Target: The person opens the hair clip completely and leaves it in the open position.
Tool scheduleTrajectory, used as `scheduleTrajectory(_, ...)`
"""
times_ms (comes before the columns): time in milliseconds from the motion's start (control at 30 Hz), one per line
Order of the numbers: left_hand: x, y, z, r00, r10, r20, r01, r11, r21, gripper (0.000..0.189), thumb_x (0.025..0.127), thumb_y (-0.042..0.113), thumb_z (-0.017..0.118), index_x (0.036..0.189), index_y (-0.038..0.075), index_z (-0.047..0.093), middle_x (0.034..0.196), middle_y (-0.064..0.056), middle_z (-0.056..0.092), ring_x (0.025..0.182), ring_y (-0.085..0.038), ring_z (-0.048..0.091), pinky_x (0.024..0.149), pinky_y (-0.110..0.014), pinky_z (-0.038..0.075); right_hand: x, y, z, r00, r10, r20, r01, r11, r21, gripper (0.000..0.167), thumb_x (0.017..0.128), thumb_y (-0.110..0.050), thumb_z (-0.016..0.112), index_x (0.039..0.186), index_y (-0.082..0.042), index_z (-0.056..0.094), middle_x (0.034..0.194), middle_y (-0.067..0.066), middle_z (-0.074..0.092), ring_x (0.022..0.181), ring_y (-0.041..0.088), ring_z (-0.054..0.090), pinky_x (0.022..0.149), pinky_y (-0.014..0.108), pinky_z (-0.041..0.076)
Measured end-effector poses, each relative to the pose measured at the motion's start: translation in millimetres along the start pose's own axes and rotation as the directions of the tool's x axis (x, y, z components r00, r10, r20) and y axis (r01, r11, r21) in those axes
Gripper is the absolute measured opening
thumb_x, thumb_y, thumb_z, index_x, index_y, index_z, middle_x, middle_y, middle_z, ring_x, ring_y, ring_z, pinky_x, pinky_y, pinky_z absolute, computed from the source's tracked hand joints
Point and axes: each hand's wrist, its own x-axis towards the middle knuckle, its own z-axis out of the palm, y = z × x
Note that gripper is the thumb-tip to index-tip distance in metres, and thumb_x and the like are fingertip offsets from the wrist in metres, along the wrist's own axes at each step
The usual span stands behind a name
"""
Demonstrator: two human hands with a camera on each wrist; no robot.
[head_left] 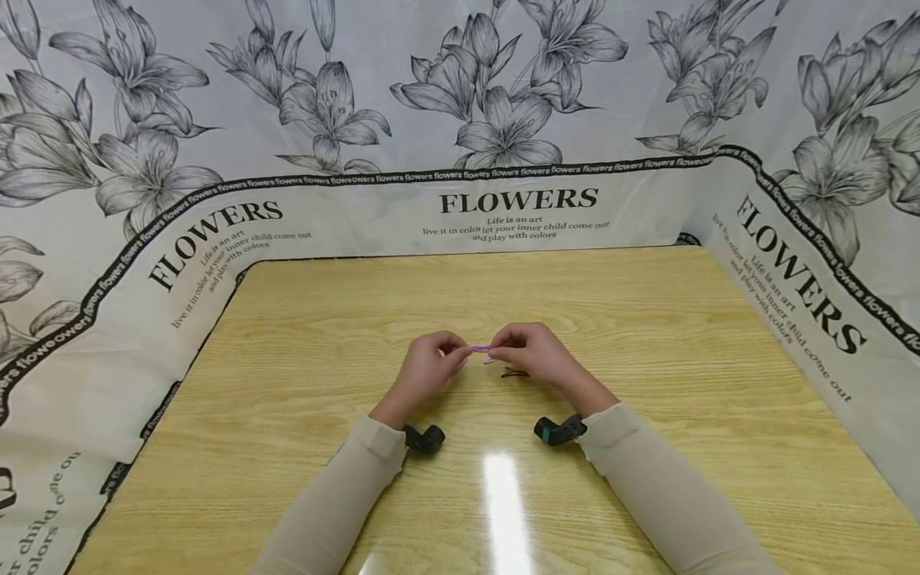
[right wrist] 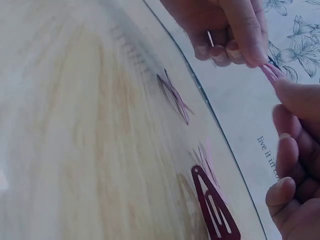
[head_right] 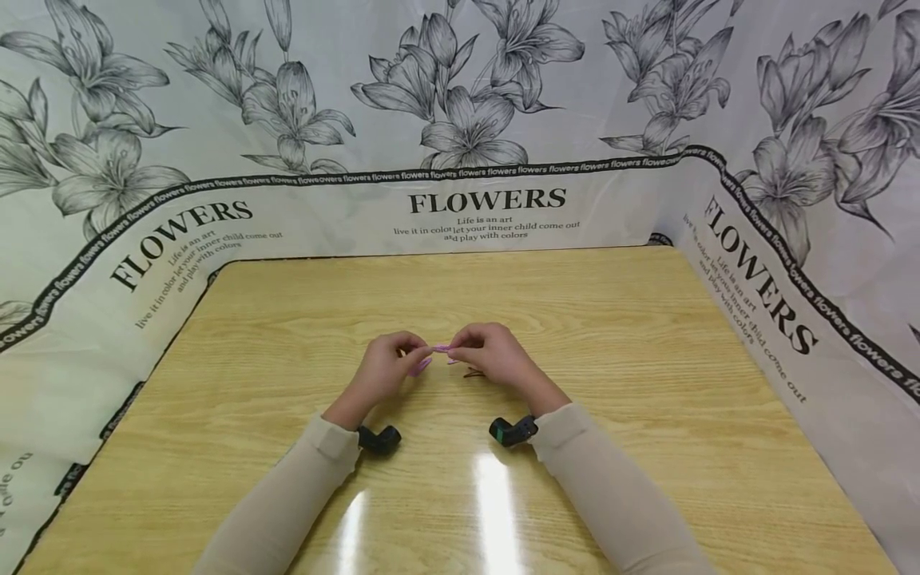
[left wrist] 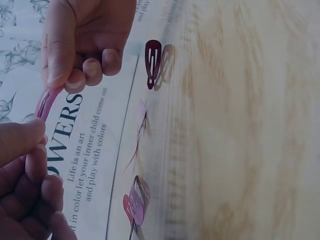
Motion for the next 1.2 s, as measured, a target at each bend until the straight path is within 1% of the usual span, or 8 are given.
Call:
scheduleTrajectory(67,-0.4,0.3,0.0,1.000,0.000,-0.012,0.000,0.999,-0.032,0.017,0.092,0.030,0.066,0.089,0.014,0.071,0.074,0.000,0.062,0.060,-0.011,0.054,0.053,-0.023,0.044,-1.0,-1,2,1.000,0.027,-0.016,-0.026,0.996,0.080,0.015,0.089,-0.026,0.071,0.096,-0.013,0.071,0.094,0.013,0.070,0.087,0.031,0.064,0.069,0.037,0.054)
scheduleTrajectory(200,-0.7,-0.7,0.8,1.000,-0.010,-0.024,0.009,0.997,-0.073,0.018,0.092,0.031,0.066,0.089,0.014,0.070,0.074,-0.001,0.062,0.058,-0.012,0.054,0.052,-0.023,0.044,-2.4,-1,6,0.998,0.054,-0.040,-0.047,0.986,0.161,0.020,0.087,-0.029,0.073,0.095,-0.011,0.070,0.096,0.018,0.068,0.088,0.038,0.063,0.067,0.042,0.056)
scheduleTrajectory(367,-0.6,-1.8,2.2,0.999,-0.005,-0.037,0.002,0.997,-0.081,0.020,0.092,0.033,0.067,0.089,0.013,0.070,0.076,-0.002,0.063,0.058,-0.012,0.053,0.052,-0.023,0.044,-3.0,-2,9,0.996,0.072,-0.050,-0.060,0.976,0.210,0.027,0.085,-0.036,0.074,0.095,-0.011,0.071,0.100,0.021,0.068,0.088,0.035,0.066,0.067,0.042,0.057)
scheduleTrajectory(467,-0.5,-2.4,3.3,0.999,0.002,-0.049,-0.006,0.997,-0.078,0.021,0.091,0.034,0.067,0.089,0.013,0.070,0.076,-0.002,0.063,0.058,-0.012,0.053,0.052,-0.023,0.044,-3.7,-3,10,0.995,0.081,-0.065,-0.066,0.976,0.206,0.028,0.085,-0.037,0.074,0.095,-0.011,0.071,0.100,0.021,0.067,0.088,0.034,0.066,0.067,0.042,0.057)
scheduleTrajectory(600,-0.5,-3.2,4.2,0.998,0.011,-0.058,-0.015,0.997,-0.073,0.021,0.091,0.035,0.067,0.088,0.014,0.070,0.076,-0.001,0.064,0.059,-0.012,0.053,0.052,-0.023,0.044,-3.6,-1,12,0.993,0.071,-0.095,-0.053,0.982,0.183,0.029,0.085,-0.038,0.073,0.095,-0.011,0.071,0.098,0.020,0.067,0.087,0.034,0.065,0.066,0.042,0.057)
scheduleTrajectory(867,-1.9,-3.1,4.1,0.997,0.035,-0.072,-0.038,0.999,-0.036,0.023,0.091,0.038,0.066,0.087,0.015,0.070,0.075,0.001,0.063,0.059,-0.013,0.051,0.051,-0.023,0.042,-4.2,-1,14,0.990,0.078,-0.117,-0.058,0.985,0.165,0.029,0.085,-0.040,0.073,0.093,-0.013,0.072,0.095,0.019,0.068,0.082,0.031,0.065,0.065,0.039,0.057)
scheduleTrajectory(1033,-3.3,-1.6,3.6,0.996,0.046,-0.070,-0.048,0.999,-0.024,0.020,0.091,0.034,0.066,0.087,0.014,0.070,0.074,0.001,0.062,0.060,-0.012,0.051,0.051,-0.022,0.042,-5.3,-3,15,0.987,0.081,-0.136,-0.061,0.987,0.149,0.025,0.085,-0.037,0.074,0.092,-0.013,0.072,0.092,0.017,0.068,0.078,0.032,0.063,0.064,0.040,0.057)
scheduleTrajectory(1200,-4.0,-0.8,2.8,0.995,0.075,-0.068,-0.076,0.997,-0.008,0.018,0.092,0.030,0.067,0.086,0.013,0.070,0.071,0.002,0.062,0.059,-0.012,0.050,0.052,-0.023,0.042,-5.7,-3,16,0.986,0.075,-0.149,-0.056,0.990,0.129,0.021,0.085,-0.034,0.074,0.089,-0.013,0.073,0.089,0.016,0.069,0.076,0.033,0.063,0.063,0.040,0.057)
